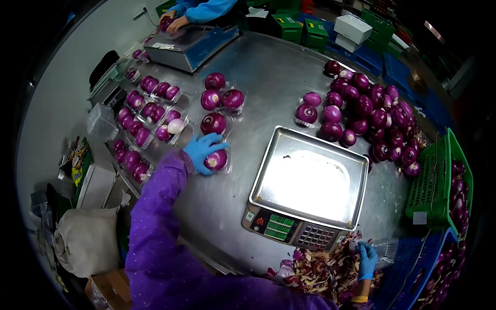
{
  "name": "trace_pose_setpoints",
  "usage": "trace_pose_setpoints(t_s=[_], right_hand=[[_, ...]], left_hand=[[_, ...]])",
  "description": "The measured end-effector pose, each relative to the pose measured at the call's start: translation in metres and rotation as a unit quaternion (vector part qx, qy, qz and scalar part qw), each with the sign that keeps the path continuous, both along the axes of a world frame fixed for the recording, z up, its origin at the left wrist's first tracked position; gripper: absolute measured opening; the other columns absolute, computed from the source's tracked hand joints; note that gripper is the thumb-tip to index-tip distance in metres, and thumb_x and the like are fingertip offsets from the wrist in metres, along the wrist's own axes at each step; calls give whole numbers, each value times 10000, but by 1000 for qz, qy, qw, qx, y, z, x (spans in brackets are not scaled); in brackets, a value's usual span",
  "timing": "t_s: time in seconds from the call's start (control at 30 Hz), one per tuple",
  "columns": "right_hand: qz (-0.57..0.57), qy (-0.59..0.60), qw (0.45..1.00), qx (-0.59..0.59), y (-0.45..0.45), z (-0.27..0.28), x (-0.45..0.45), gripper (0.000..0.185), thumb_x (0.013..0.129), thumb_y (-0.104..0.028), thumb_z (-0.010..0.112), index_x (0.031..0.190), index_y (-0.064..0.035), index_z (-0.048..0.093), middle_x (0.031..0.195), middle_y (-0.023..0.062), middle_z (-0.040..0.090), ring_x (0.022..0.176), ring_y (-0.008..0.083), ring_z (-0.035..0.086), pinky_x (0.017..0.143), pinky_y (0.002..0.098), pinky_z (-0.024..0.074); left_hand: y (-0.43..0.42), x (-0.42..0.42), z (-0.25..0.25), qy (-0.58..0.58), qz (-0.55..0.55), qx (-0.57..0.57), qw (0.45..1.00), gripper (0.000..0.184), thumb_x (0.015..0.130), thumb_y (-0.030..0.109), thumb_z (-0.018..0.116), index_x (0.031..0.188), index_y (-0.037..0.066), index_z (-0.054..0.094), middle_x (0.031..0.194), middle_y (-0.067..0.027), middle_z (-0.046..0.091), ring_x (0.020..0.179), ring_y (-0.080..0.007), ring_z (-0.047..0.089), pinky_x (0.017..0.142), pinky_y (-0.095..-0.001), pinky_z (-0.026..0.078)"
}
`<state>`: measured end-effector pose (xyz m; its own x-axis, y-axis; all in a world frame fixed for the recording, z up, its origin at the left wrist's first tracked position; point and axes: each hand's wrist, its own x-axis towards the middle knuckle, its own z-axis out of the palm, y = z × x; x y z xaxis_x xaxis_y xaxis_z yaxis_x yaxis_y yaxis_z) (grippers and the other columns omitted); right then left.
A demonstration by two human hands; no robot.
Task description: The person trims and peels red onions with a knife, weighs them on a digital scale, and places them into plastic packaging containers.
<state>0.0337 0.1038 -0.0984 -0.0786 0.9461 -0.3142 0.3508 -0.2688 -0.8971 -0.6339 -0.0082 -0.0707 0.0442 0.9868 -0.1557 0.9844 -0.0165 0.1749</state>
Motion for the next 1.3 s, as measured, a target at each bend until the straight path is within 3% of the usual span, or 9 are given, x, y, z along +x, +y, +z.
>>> trace_pose_setpoints(t_s=[0.33, 0.53, 0.57, 0.7, 0.73, 0.83, 1.07, 1.23, 1.3], right_hand=[[-27, -80, 995, 49, 9, 2, 26, 181, 910, -68, 604, 1049, 41, 644, 971, 74, 671, 886, 130, 601, 814, 264, 484], [-64, -173, 978, 97, -27, -21, 68, 235, 889, -62, 621, 1108, 21, 607, 971, 70, 649, 872, 142, 593, 810, 274, 477], [-99, -133, 978, 123, -34, -24, 71, 339, 843, -67, 659, 1163, 6, 570, 1068, 116, 613, 956, 220, 589, 851, 325, 473], [-51, -448, 860, 238, -48, -19, 78, 479, 747, -139, 709, 1188, -33, 556, 1199, 216, 514, 1070, 393, 501, 917, 477, 406], [3, -534, 827, 177, -50, -28, 85, 362, 770, -185, 688, 1103, -62, 615, 1102, 163, 579, 1012, 353, 533, 868, 468, 408], [4, -527, 830, 184, -40, -41, 92, 87, 746, -174, 684, 800, -108, 673, 859, 83, 632, 920, 302, 550, 869, 428, 375], [-22, -513, 831, 215, -39, -35, 98, 146, 685, -123, 722, 757, -100, 597, 764, 94, 564, 849, 313, 524, 857, 441, 355], [-42, -414, 852, 316, -32, 12, 69, 174, 696, -94, 726, 773, -89, 570, 723, 91, 529, 756, 309, 515, 746, 408, 376], [-17, -352, 836, 421, -15, 52, 31, 135, 716, -33, 704, 797, -46, 596, 729, 111, 553, 681, 323, 539, 609, 397, 406]], left_hand=[[129, -53, 14, 129, 130, 6, 983, 1150, 549, 469, 826, 1496, 315, 192, 1501, -105, 279, 1372, -355, 289, 1045, -634, 260], [141, -14, -5, 151, 150, 67, 975, 1099, 580, 322, 841, 1486, 312, 220, 1510, -98, 278, 1378, -329, 296, 1089, -605, 186], [139, -8, -6, 125, 152, 74, 978, 1071, 593, 324, 835, 1482, 301, 238, 1500, -101, 298, 1374, -327, 305, 1094, -600, 170], [133, 10, -2, 29, 142, 108, 984, 963, 647, 339, 809, 1463, 259, 304, 1457, -109, 376, 1354, -318, 345, 1109, -585, 112], [133, 19, 5, 7, 134, 119, 984, 937, 660, 345, 802, 1457, 250, 319, 1446, -109, 396, 1349, -314, 355, 1112, -582, 98], [132, 51, 26, -44, 120, 130, 983, 850, 708, 379, 774, 1440, 249, 363, 1380, -85, 478, 1325, -299, 392, 1118, -563, 92], [105, 122, 77, -173, 66, 182, 966, 800, 719, 411, 772, 1413, 225, 421, 1278, -68, 569, 1266, -286, 458, 1117, -548, 95], [85, 163, 93, -375, 16, 144, 915, 714, 761, 298, 764, 1380, 96, 471, 1212, -108, 608, 1140, -224, 549, 1009, -351, 404], [82, 188, 94, -510, 40, 70, 856, 686, 786, 255, 742, 1387, 89, 457, 1208, -129, 604, 1122, -228, 561, 993, -344, 424]])
